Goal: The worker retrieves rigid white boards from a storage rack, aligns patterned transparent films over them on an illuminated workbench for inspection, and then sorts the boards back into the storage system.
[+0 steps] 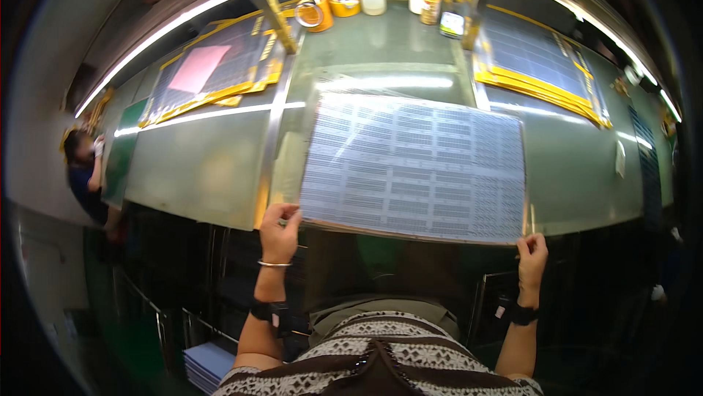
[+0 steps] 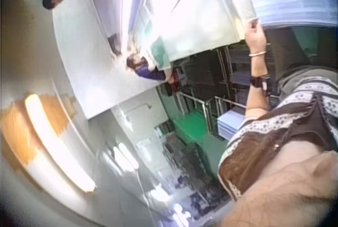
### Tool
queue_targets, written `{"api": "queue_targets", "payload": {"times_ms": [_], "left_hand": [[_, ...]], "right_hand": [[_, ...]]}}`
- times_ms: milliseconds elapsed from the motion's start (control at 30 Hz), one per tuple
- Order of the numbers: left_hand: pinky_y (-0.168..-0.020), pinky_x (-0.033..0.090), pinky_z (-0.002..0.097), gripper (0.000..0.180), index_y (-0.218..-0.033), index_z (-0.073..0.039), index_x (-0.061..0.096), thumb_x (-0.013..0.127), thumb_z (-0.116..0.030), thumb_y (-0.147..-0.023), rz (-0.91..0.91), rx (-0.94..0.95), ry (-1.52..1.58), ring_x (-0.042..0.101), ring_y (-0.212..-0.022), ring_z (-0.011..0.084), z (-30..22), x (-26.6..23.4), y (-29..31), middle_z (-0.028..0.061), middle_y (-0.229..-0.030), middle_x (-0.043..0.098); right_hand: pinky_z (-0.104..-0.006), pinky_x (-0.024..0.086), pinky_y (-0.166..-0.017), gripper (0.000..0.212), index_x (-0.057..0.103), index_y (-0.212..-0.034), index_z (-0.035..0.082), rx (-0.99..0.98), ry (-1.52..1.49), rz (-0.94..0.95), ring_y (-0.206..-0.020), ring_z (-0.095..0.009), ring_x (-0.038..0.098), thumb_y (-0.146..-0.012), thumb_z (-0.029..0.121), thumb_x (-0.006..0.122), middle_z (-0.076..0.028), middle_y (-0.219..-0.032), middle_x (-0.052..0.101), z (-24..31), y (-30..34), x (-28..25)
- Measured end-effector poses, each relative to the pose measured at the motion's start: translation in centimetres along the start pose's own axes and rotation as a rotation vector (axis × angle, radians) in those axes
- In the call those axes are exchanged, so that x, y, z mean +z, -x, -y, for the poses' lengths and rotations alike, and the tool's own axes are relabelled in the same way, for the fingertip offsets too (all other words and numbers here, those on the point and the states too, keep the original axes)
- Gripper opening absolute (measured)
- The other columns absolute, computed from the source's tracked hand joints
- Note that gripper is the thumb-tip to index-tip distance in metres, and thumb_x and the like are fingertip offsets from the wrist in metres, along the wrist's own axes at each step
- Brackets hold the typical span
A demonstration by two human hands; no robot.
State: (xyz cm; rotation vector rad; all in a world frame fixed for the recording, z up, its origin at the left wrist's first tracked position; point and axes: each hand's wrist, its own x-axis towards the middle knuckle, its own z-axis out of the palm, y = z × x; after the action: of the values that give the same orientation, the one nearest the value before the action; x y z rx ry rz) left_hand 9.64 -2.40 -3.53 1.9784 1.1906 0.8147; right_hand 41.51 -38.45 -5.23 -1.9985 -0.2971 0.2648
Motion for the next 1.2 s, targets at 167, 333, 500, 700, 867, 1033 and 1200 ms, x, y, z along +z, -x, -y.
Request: {"api": "queue_targets", "payload": {"times_ms": [167,333,500,700,867,1033,1200], "left_hand": [[-0.076,0.041,0.0351,0.017,-0.083,-0.005,0.062,0.069,-0.004,-0.068,-0.097,0.072,-0.115,0.050,-0.084,0.0253,1.3,0.0,1.1,0.0083,-0.085,0.053],[-0.080,0.038,0.0377,0.019,-0.087,-0.007,0.061,0.069,-0.007,-0.069,-0.130,0.178,-0.209,0.047,-0.090,0.0282,1.3,0.4,0.7,0.0097,-0.091,0.049],[-0.080,0.038,0.0379,0.021,-0.087,-0.007,0.060,0.070,-0.009,-0.068,-0.152,0.181,-0.260,0.047,-0.089,0.0282,1.4,0.7,0.3,0.0091,-0.091,0.048],[-0.089,0.035,0.0404,0.037,-0.104,-0.009,0.056,0.068,-0.009,-0.069,-0.166,0.251,-0.392,0.044,-0.105,0.0321,0.4,1.5,0.1,0.0117,-0.111,0.048],[-0.104,0.014,0.0553,0.035,-0.116,-0.017,0.060,0.050,-0.007,-0.084,0.140,0.278,-0.519,0.026,-0.133,0.0321,0.9,0.2,0.1,0.0043,-0.133,0.046],[-0.103,0.013,0.0606,0.032,-0.113,-0.017,0.062,0.050,-0.008,-0.085,0.207,0.335,-0.480,0.031,-0.130,0.0325,-0.1,-0.1,-0.4,0.0025,-0.130,0.050],[-0.102,0.014,0.0608,0.030,-0.110,-0.015,0.063,0.052,-0.007,-0.083,0.204,0.364,-0.507,0.033,-0.129,0.0334,-0.1,0.3,-0.3,0.0044,-0.128,0.051]], "right_hand": [[-0.0200,0.037,-0.050,0.014,0.046,-0.076,0.004,-0.005,-0.039,0.033,-0.058,-0.006,0.043,-0.081,0.001,0.058,0.001,-0.067,0.044,-0.4,-0.1,0.8],[-0.0196,0.038,-0.051,0.013,0.046,-0.077,0.005,-0.018,-0.019,0.018,-0.060,-0.006,0.044,-0.081,0.001,0.058,0.002,-0.067,0.045,-0.9,0.0,0.8],[-0.0195,0.039,-0.051,0.013,0.046,-0.078,0.005,-0.010,-0.005,0.030,-0.060,-0.006,0.044,-0.081,0.001,0.058,0.002,-0.067,0.044,-0.5,-0.3,1.0],[-0.0226,0.042,-0.059,0.013,0.050,-0.087,0.005,-0.007,0.134,-0.032,-0.066,-0.010,0.047,-0.079,0.000,0.059,-0.001,-0.071,0.047,1.4,0.1,0.3],[-0.0465,0.031,-0.097,0.057,0.049,-0.126,0.014,-0.606,0.927,0.130,-0.120,-0.038,0.034,-0.071,0.010,0.066,-0.013,-0.126,0.043,5.4,-2.6,1.0],[-0.0492,0.030,-0.099,0.052,0.047,-0.127,0.013,-0.812,1.017,0.265,-0.127,-0.038,0.028,-0.078,0.024,0.060,-0.006,-0.138,0.036,4.8,-13.7,2.3],[-0.0490,0.029,-0.100,0.046,0.046,-0.127,0.011,-0.689,1.095,0.303,-0.127,-0.037,0.030,-0.082,0.019,0.054,-0.006,-0.138,0.037,5.1,-20.6,5.1]]}}
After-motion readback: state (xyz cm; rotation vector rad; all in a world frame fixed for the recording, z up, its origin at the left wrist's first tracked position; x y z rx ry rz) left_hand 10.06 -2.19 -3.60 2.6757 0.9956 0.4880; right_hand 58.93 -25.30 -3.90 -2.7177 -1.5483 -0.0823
